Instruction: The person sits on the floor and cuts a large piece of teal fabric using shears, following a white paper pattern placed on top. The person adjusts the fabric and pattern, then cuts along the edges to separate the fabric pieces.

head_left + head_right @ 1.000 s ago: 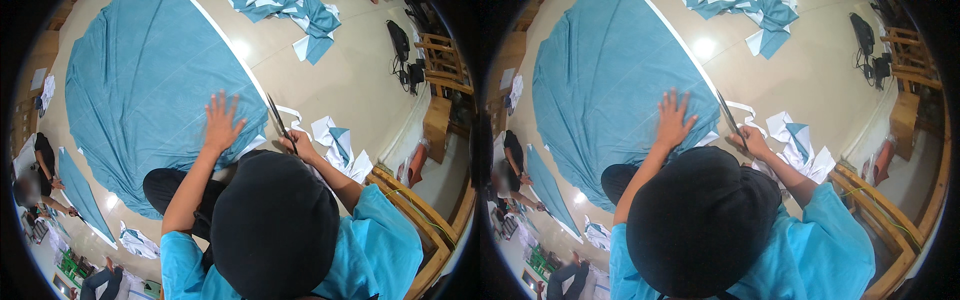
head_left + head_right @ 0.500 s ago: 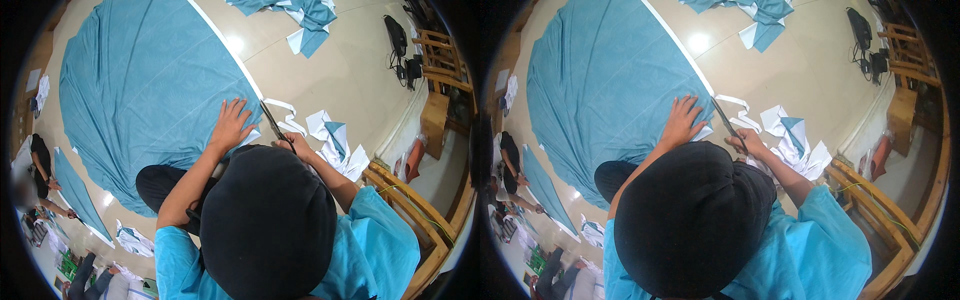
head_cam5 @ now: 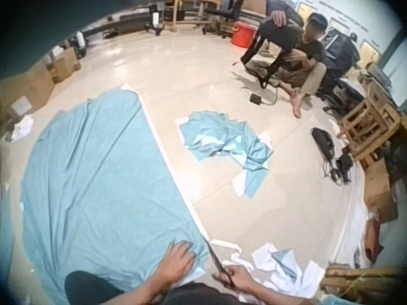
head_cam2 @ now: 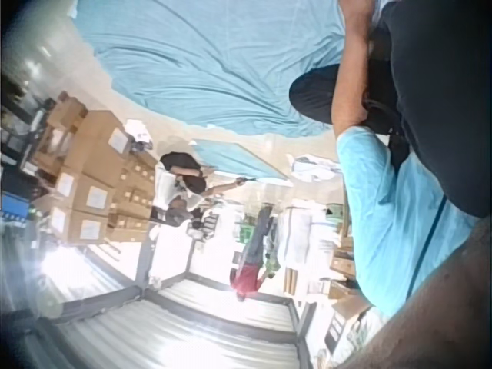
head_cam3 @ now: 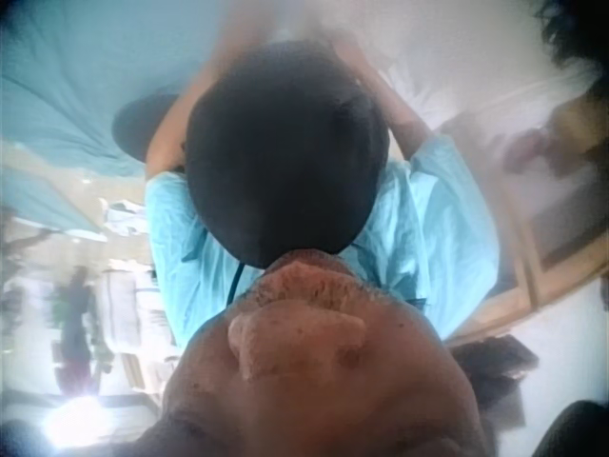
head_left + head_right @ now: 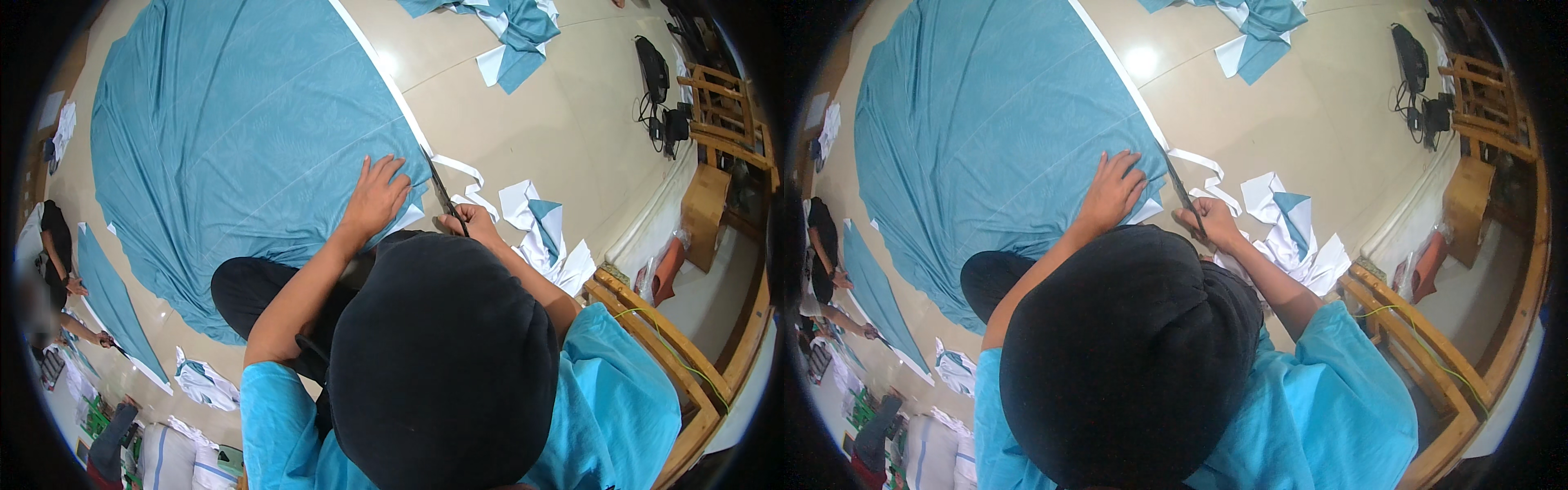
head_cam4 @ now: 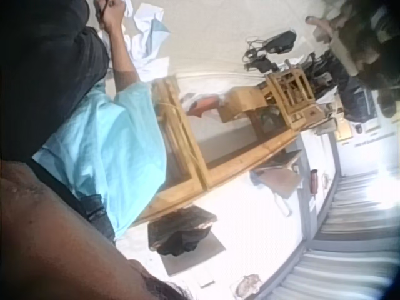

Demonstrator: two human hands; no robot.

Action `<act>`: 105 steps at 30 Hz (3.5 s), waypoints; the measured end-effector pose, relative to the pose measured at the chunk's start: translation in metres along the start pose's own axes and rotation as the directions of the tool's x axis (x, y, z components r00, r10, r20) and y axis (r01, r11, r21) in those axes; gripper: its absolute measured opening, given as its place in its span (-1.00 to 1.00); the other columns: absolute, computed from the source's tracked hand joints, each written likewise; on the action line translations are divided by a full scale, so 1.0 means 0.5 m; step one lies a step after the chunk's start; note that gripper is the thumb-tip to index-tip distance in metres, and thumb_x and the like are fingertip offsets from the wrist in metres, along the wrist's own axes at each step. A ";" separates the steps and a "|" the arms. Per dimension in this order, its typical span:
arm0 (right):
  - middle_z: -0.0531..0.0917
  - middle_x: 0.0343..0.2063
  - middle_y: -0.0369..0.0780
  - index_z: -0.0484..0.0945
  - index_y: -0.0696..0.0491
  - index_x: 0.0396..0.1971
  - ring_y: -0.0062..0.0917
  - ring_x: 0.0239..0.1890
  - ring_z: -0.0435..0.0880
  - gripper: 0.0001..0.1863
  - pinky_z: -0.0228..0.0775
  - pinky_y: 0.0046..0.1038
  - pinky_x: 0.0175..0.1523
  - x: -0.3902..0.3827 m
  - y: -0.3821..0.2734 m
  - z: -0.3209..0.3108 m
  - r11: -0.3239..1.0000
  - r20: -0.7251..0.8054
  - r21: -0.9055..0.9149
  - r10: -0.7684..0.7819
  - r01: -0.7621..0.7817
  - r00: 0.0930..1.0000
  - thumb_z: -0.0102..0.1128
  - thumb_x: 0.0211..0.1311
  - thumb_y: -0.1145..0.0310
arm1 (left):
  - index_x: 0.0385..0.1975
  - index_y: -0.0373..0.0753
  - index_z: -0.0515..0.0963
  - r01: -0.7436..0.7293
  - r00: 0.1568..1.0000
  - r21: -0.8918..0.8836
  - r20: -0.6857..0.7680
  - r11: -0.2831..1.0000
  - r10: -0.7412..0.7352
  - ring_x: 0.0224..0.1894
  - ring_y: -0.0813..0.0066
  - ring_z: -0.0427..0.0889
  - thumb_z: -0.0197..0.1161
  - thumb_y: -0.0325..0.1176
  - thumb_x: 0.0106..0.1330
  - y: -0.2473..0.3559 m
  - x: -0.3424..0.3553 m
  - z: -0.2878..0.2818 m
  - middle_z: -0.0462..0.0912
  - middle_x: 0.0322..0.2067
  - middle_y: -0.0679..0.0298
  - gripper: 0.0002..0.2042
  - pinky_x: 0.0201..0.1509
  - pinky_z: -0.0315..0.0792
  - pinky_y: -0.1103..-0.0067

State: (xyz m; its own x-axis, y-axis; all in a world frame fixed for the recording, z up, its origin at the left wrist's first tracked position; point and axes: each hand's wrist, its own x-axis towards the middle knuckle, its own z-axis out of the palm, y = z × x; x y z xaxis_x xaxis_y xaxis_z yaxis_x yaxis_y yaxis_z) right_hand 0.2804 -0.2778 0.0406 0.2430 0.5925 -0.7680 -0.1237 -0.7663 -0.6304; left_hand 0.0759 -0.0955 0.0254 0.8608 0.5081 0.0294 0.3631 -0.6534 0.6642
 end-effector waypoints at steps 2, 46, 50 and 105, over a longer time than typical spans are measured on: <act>0.55 -0.70 -0.32 0.53 0.07 -0.58 -0.66 -0.68 0.51 -0.56 0.29 -0.54 -0.56 -0.001 -0.003 0.000 1.000 -0.010 -0.019 -0.006 0.005 1.000 0.58 0.27 0.12 | -0.06 -0.23 0.61 -0.004 1.000 0.004 -0.003 1.000 0.004 0.50 -0.06 0.36 0.29 -0.31 0.49 0.000 0.001 0.001 0.52 0.32 0.05 -0.83 0.58 0.12 -0.19; 0.56 -0.68 -0.34 0.59 0.13 -0.60 -0.67 -0.60 0.49 -0.59 0.29 -0.47 -0.48 0.016 0.025 0.003 0.991 -0.073 -0.132 -0.038 0.028 0.997 0.55 0.19 0.13 | 0.01 -0.18 0.61 0.000 0.999 0.045 0.053 0.999 -0.002 0.51 -0.05 0.33 0.25 -0.30 0.51 0.000 0.001 0.003 0.53 0.32 0.06 -0.81 0.59 0.12 -0.21; 0.54 -0.69 -0.35 0.55 0.09 -0.63 -0.68 -0.60 0.48 -0.56 0.28 -0.48 -0.48 0.009 0.012 0.004 0.997 -0.039 -0.082 0.001 -0.005 0.999 0.55 0.20 0.11 | 0.01 -0.19 0.61 -0.003 0.999 0.040 0.050 0.999 0.001 0.51 -0.07 0.33 0.26 -0.31 0.51 -0.001 0.001 0.003 0.53 0.33 0.05 -0.81 0.58 0.12 -0.22; 0.50 -0.71 -0.36 0.55 0.08 -0.65 -0.67 -0.63 0.43 -0.57 0.19 -0.46 -0.52 0.102 -0.070 0.026 0.990 -0.083 -0.131 -0.058 0.047 0.995 0.60 0.14 0.13 | -0.01 -0.16 0.59 -0.033 0.999 -0.014 0.042 0.999 0.034 0.52 -0.15 0.31 0.25 -0.35 0.49 -0.006 -0.005 -0.004 0.49 0.35 0.01 -0.84 0.58 0.12 -0.26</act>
State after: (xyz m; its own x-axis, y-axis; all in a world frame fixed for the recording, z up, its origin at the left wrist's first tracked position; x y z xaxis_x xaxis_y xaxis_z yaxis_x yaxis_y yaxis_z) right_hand 0.2847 -0.2176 0.0219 0.3284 0.6133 -0.7184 0.0144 -0.7637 -0.6454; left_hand 0.0722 -0.0938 0.0250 0.8869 0.4614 0.0204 0.3291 -0.6622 0.6732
